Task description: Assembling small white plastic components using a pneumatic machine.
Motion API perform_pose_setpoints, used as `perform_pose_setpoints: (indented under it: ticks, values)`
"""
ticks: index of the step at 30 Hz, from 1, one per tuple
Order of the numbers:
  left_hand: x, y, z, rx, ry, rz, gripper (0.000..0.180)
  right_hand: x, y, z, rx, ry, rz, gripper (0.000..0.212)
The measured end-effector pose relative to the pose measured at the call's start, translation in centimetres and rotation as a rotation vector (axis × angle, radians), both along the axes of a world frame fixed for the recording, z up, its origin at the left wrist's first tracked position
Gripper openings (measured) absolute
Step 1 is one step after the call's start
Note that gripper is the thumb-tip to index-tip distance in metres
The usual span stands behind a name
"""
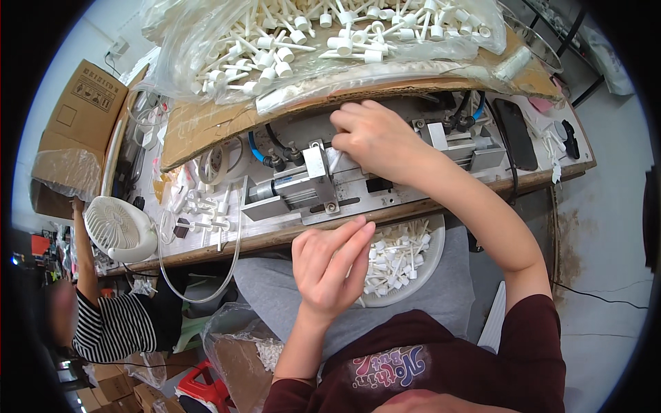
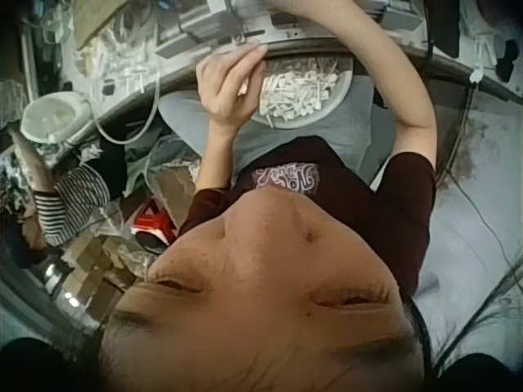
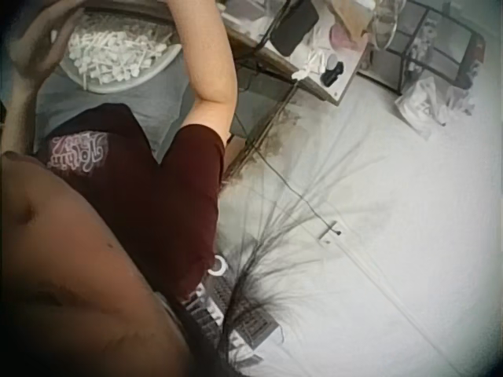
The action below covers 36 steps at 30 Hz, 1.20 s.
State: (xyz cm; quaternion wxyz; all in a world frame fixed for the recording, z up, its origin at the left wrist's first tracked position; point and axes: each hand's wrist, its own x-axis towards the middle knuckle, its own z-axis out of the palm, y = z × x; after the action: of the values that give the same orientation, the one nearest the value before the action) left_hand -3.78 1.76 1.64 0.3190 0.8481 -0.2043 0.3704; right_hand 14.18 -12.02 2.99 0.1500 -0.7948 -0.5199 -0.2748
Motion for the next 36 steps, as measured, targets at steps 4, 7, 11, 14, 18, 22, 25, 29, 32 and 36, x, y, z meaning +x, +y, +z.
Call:
perform_pose_setpoints:
  ticks: [4,7,11,14,18,22,25,29,32,36]
  values:
    - [0.6,0.5,0.3,-0.056,-0.018,0.092,0.038,-2.7,-1.4,2.3,0.486,0.55,0.0,0.017]
    - [2.0,-0.1,1.3,-0.179,0.024,0.068,0.04,-4.7,-3.3,4.7,0.572,1.498,0.04,0.029]
    - [3.2,-0.6,1.6,-0.113,-0.03,-0.097,0.04,-5.8,-3.4,3.9,0.609,1.806,0.08,0.028]
    - [3.1,-1.0,2.2,-0.18,0.017,-0.08,0.039,-5.3,-3.3,5.0,0.603,1.68,0.063,0.03]
    - [2.8,-1.0,2.1,-0.185,0.205,-0.069,0.04,-1.1,-2.9,6.0,0.654,0.739,-0.153,0.019]
    - [3.2,-2.0,0.8,-0.071,0.284,-0.07,0.034,4.8,-2.6,8.2,0.361,0.183,-0.302,0.027]
    - [3.7,-2.3,-0.3,0.153,0.21,-0.017,0.032,5.5,-1.3,8.3,0.145,0.094,-0.317,0.032]
    - [4.0,-2.9,-1.2,0.24,0.223,0.021,0.028,6.3,-0.4,8.5,0.059,0.276,-0.381,0.028]
    - [4.3,-2.9,-0.3,0.308,0.245,0.07,0.027,6.6,-1.1,8.2,0.126,0.319,-0.345,0.025]
    - [4.5,-2.9,-0.9,0.374,0.206,0.112,0.027,5.2,-2.1,8.4,0.244,0.356,-0.204,0.023]
